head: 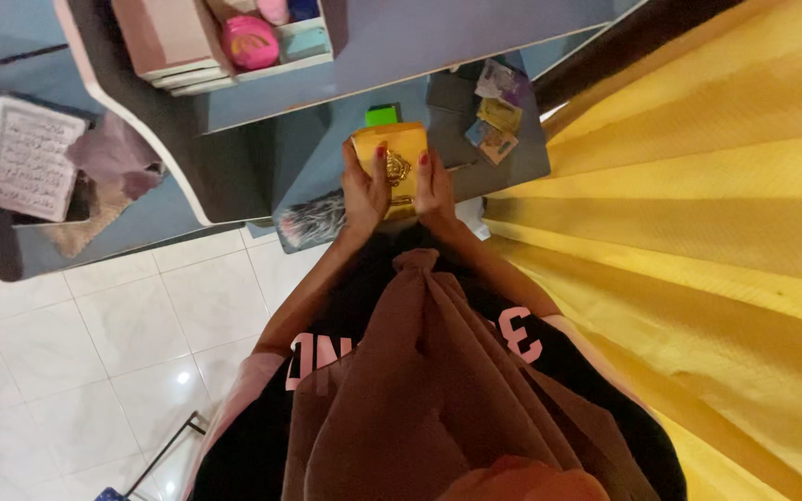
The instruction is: The person uses a duster to clean a multi-tiered shelf unit, moving items such as a towel and small boxes to dust the surfaces underneath and then placing them back.
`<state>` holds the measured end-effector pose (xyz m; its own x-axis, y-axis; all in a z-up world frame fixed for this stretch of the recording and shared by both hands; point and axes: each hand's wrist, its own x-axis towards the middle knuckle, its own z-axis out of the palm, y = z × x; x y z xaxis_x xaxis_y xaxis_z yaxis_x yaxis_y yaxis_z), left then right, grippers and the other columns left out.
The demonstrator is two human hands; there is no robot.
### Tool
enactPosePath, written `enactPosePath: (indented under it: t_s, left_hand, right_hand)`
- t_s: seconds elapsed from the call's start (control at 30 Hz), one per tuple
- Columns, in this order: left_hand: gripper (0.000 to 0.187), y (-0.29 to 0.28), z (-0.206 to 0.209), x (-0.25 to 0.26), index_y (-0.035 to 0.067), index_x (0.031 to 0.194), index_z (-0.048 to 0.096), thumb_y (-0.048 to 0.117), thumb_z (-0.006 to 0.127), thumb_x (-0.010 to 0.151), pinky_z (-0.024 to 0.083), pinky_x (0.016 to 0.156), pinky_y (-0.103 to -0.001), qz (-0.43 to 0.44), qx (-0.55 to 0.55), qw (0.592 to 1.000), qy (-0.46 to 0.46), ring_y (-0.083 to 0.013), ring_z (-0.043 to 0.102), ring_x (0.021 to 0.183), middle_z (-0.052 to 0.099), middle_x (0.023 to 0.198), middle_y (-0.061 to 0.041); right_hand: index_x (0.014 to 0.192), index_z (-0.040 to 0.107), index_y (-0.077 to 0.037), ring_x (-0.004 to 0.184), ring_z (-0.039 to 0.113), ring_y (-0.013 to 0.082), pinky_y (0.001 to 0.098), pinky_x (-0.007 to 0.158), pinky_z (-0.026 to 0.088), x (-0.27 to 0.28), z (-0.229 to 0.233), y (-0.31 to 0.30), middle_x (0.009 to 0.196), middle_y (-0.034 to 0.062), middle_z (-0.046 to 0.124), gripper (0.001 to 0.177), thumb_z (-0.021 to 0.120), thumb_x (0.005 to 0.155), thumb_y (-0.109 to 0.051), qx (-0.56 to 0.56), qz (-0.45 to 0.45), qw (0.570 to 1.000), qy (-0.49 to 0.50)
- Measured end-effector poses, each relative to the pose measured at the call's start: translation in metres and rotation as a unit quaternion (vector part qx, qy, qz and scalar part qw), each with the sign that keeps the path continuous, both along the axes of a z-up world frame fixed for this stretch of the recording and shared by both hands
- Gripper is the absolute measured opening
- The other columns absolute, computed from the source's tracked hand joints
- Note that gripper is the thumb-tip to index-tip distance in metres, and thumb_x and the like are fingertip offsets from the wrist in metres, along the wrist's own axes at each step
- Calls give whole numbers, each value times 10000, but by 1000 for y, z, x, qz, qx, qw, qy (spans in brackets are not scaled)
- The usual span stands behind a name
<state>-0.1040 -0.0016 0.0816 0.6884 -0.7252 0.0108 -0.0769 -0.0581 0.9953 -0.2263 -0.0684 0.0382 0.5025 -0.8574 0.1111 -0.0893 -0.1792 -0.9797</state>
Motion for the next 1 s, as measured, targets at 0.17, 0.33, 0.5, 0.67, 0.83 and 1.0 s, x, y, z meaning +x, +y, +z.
enactPosePath:
  t_s: [0.17,0.33,0.5,0.67,0.83,1.0]
  left_hand:
    - [390,-26,-70,-25,-7,1379,471,303,474,1142,549,781,-337,-41,-10,998,54,-215,662,940,695,1097,-227]
    - [464,-55,-156,-46,-17,1379,478,355,479,1101,553,846,-393,-51,62,997,2,-312,727,1004,716,1127,-246]
    - [667,-91,-207,-63,65,1539,407,445,532,1006,530,842,-476,-136,217,966,-29,-413,694,1012,679,1176,-278]
    - [526,-145,-236,-76,64,1431,541,450,534,1073,541,884,-481,-189,144,971,-41,-424,703,1086,710,1175,-266]
    - [470,-214,-246,-93,42,1366,560,401,537,1063,536,905,-473,-259,57,964,-25,-435,682,1084,691,1182,-256]
    - [407,-288,-245,-89,145,1462,573,364,473,1134,475,1124,-462,-318,240,878,-265,-366,610,1311,666,1370,-189]
  right_hand:
    - [1297,582,-7,978,684,402,455,820,515,-34,-39,-20,1055,258,711,516,509,1113,-484,26,-41,979,197]
    - [1263,578,10,991,740,251,371,829,569,-63,-75,-40,1083,185,750,500,697,987,-390,114,-41,986,115]
    - [1349,565,-24,1053,689,181,323,885,553,-102,-107,-78,1206,115,710,533,729,970,-360,254,-8,967,21]
    - [1300,606,-12,978,721,169,332,817,613,-134,-119,-116,1155,106,709,531,783,899,-311,364,-19,930,57]
    - [1288,648,12,977,717,196,327,809,576,-139,-128,-144,1143,129,741,555,838,853,-276,212,-143,963,86]
    - [1331,608,-8,1044,702,213,313,870,560,-137,-135,-171,1194,136,712,594,837,851,-274,93,-264,959,45]
